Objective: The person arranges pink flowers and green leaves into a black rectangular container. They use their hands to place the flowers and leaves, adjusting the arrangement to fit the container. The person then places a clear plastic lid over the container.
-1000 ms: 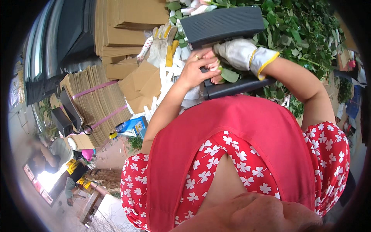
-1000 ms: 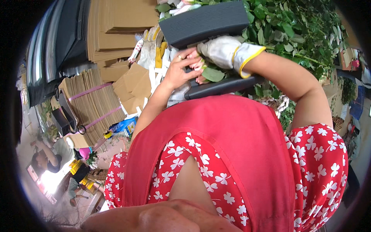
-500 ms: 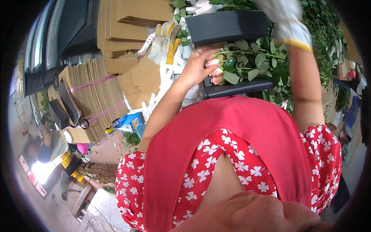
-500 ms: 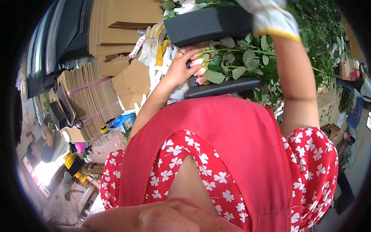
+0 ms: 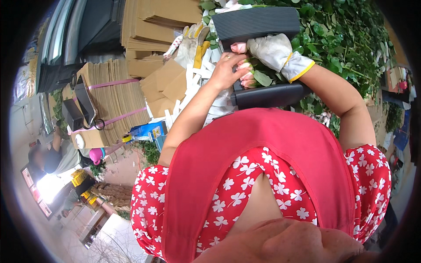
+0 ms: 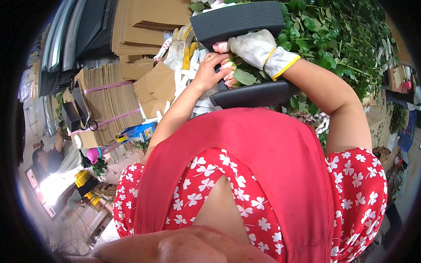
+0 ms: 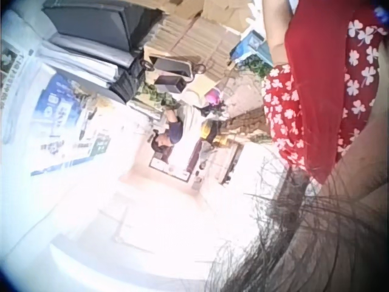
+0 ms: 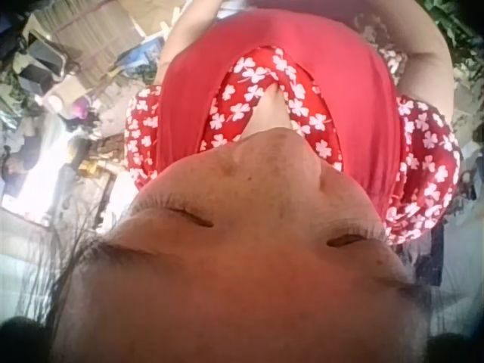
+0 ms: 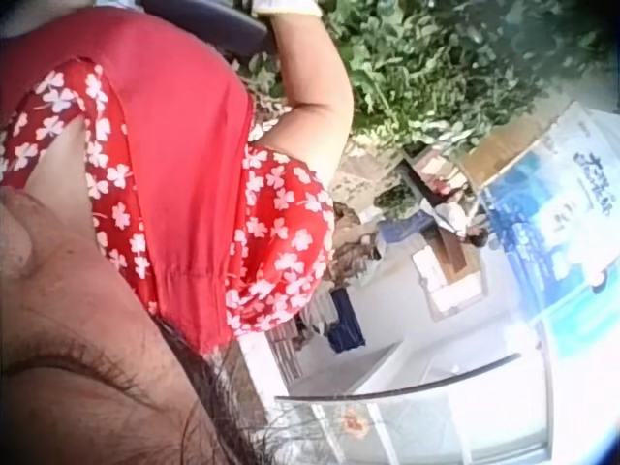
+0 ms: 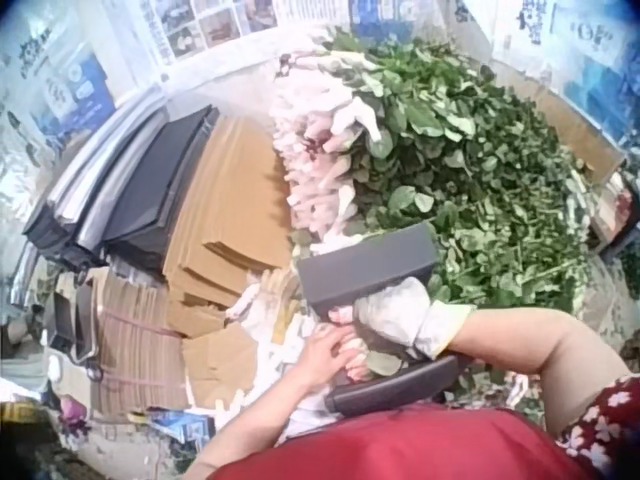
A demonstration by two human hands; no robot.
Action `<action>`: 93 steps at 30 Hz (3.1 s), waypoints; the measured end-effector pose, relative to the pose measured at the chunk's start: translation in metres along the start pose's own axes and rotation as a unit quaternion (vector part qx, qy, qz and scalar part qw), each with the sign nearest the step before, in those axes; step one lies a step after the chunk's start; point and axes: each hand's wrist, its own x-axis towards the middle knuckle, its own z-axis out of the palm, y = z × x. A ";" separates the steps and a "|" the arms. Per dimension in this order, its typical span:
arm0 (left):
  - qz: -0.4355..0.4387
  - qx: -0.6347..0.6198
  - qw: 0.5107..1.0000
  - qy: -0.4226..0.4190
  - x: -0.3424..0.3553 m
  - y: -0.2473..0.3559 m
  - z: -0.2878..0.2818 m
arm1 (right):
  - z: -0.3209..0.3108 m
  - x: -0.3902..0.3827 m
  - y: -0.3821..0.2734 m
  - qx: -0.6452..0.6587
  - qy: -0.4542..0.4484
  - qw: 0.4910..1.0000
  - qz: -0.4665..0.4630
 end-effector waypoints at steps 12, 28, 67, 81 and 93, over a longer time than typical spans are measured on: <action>-0.008 0.083 0.996 0.019 -0.004 -0.001 0.007 | 0.006 0.002 -0.006 0.006 -0.041 0.999 0.004; -0.162 -0.156 0.969 0.103 -0.050 0.010 -0.005 | 0.000 0.004 -0.022 0.465 -0.105 0.867 0.147; -0.168 0.009 0.985 0.039 -0.034 0.007 0.014 | -0.022 -0.001 -0.042 -0.033 -0.261 0.956 -0.133; -0.140 -0.017 0.986 0.087 -0.036 0.002 0.021 | 0.025 0.008 -0.015 0.230 -0.046 0.969 0.075; -0.115 -0.001 0.989 0.096 -0.038 -0.015 0.032 | -0.116 -0.020 -0.049 0.124 -0.038 0.990 -0.051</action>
